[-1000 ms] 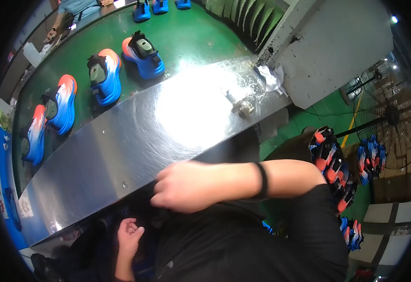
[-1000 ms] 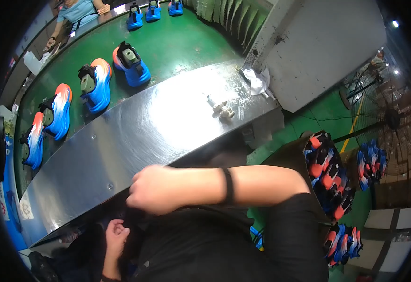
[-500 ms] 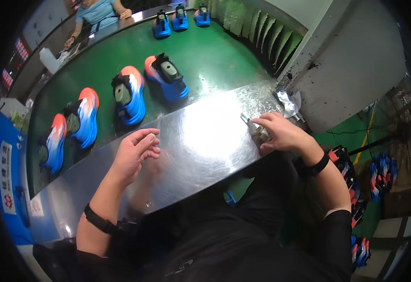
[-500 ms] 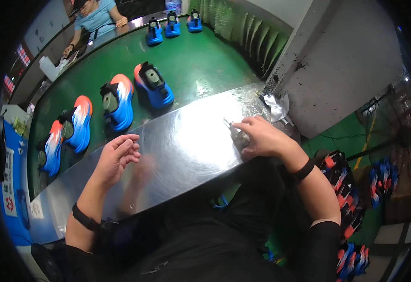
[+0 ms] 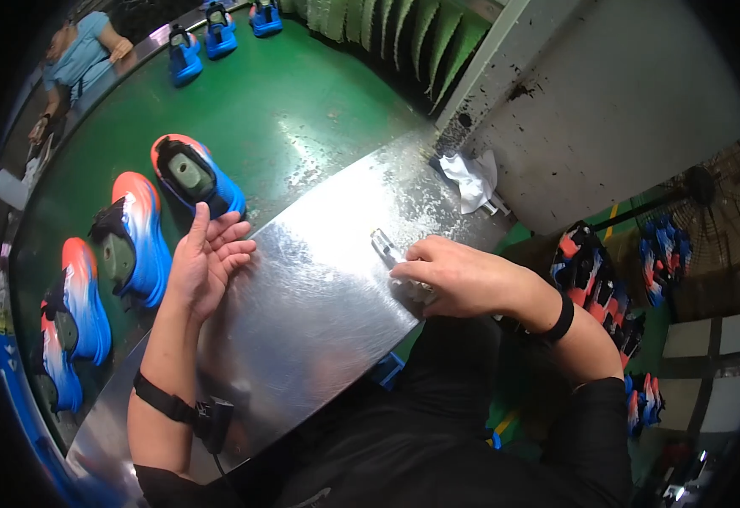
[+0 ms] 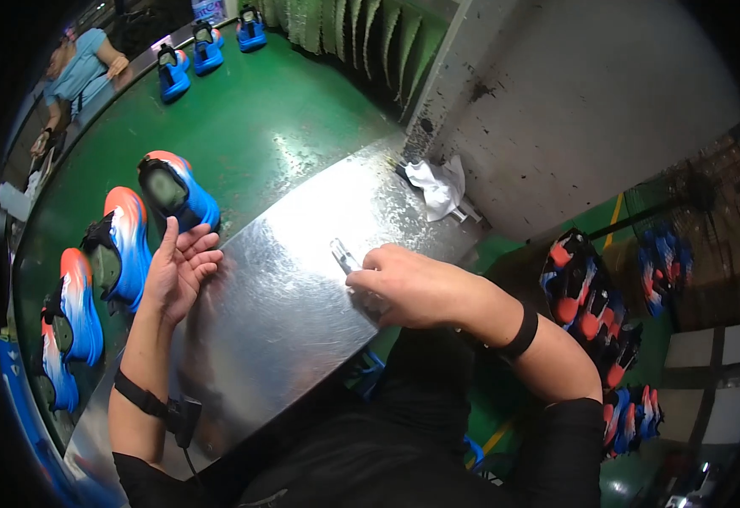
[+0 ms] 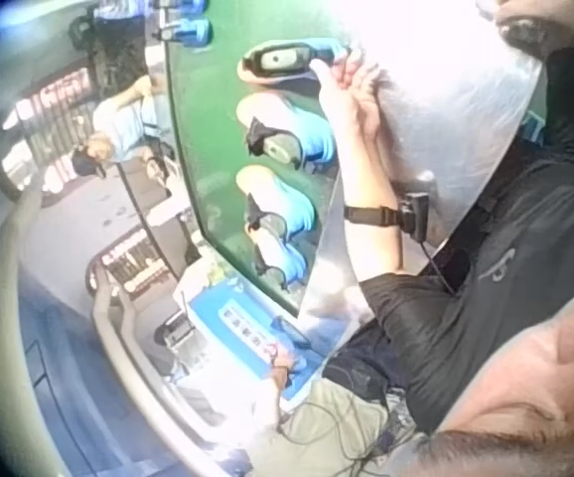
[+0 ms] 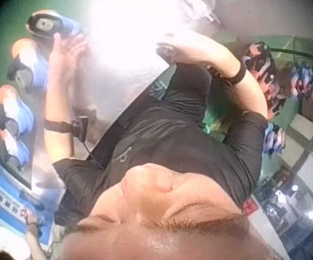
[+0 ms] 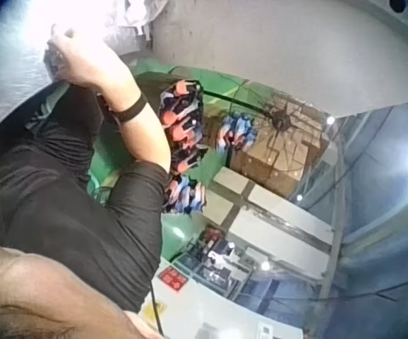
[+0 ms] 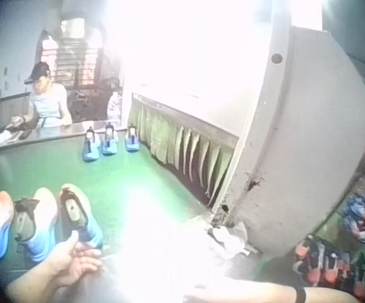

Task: Applying adhesive or filler to the seams of shoe uppers using a syringe.

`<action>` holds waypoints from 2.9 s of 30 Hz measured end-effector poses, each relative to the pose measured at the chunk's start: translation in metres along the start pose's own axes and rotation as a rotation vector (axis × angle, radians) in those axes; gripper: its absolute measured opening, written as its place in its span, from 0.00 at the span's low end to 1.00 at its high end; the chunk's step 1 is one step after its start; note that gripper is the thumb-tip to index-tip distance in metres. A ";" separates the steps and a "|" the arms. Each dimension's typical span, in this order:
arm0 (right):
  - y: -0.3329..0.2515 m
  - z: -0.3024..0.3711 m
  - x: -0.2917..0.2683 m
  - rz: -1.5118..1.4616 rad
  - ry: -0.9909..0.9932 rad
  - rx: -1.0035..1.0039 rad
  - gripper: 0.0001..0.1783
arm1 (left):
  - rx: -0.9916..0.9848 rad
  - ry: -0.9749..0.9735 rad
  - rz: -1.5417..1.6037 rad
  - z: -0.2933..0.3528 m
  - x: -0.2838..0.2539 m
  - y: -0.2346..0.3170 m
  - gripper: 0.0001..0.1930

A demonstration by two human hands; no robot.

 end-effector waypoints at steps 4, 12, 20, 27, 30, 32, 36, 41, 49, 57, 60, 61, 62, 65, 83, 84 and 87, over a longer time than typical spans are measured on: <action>-0.002 0.013 -0.007 -0.115 0.099 0.046 0.30 | 0.006 -0.046 0.027 -0.015 0.010 0.003 0.30; -0.008 0.042 -0.012 -0.024 0.219 0.103 0.30 | 0.151 0.077 -0.135 0.001 -0.002 0.027 0.15; -0.020 0.054 -0.008 -0.061 0.113 0.006 0.29 | 0.208 0.059 -0.200 0.158 0.002 0.019 0.21; 0.012 0.067 0.017 -0.368 0.329 0.221 0.33 | 0.034 -0.124 -0.560 0.198 0.049 -0.104 0.16; 0.013 0.077 0.025 -0.501 0.338 0.221 0.34 | 0.110 -0.153 -0.609 0.211 0.021 -0.088 0.11; 0.013 0.076 0.033 -0.737 0.396 0.182 0.37 | 0.079 0.112 -0.469 0.201 -0.042 -0.072 0.10; 0.016 0.076 0.045 -0.926 0.519 0.177 0.39 | 0.337 0.496 -0.253 0.147 -0.102 -0.015 0.16; 0.000 0.079 0.046 -0.868 0.428 0.209 0.38 | 0.064 0.323 -0.556 0.106 -0.100 -0.004 0.23; -0.050 0.068 0.024 -1.086 0.515 0.196 0.51 | 0.418 0.199 -0.168 0.118 -0.047 0.014 0.27; -0.117 -0.004 -0.008 -1.277 0.457 -0.459 0.48 | 0.440 -0.186 0.087 0.153 -0.032 0.012 0.34; -0.143 -0.035 -0.017 -1.353 0.371 -0.682 0.47 | 0.454 -0.157 0.142 0.161 -0.043 0.005 0.37; -0.152 -0.044 -0.020 -1.308 0.428 -0.744 0.47 | 0.472 -0.187 0.151 0.159 -0.044 0.004 0.37; -0.157 -0.054 -0.021 -1.305 0.416 -0.745 0.47 | 0.495 -0.196 0.159 0.162 -0.046 0.003 0.37; -0.176 -0.076 -0.022 -1.470 0.342 -0.806 0.48 | 0.514 -0.207 0.119 0.172 -0.048 0.003 0.36; -0.197 -0.103 -0.014 -1.369 0.164 -0.642 0.38 | 0.711 -0.300 -0.114 0.198 -0.039 0.011 0.34; -0.198 -0.102 -0.015 -1.360 0.157 -0.632 0.39 | 0.712 -0.303 -0.113 0.199 -0.039 0.011 0.34; -0.199 -0.101 -0.016 -1.355 0.133 -0.609 0.39 | 0.710 -0.301 -0.134 0.200 -0.039 0.011 0.35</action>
Point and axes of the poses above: each hand's wrist, its own z-axis away from the middle knuckle, its own x-axis out of the palm, y = z × x, the point moved 6 cm from there along -z, towards the middle knuckle, and after that the axes turned 7 degrees about -x, right-handed, at the moved point
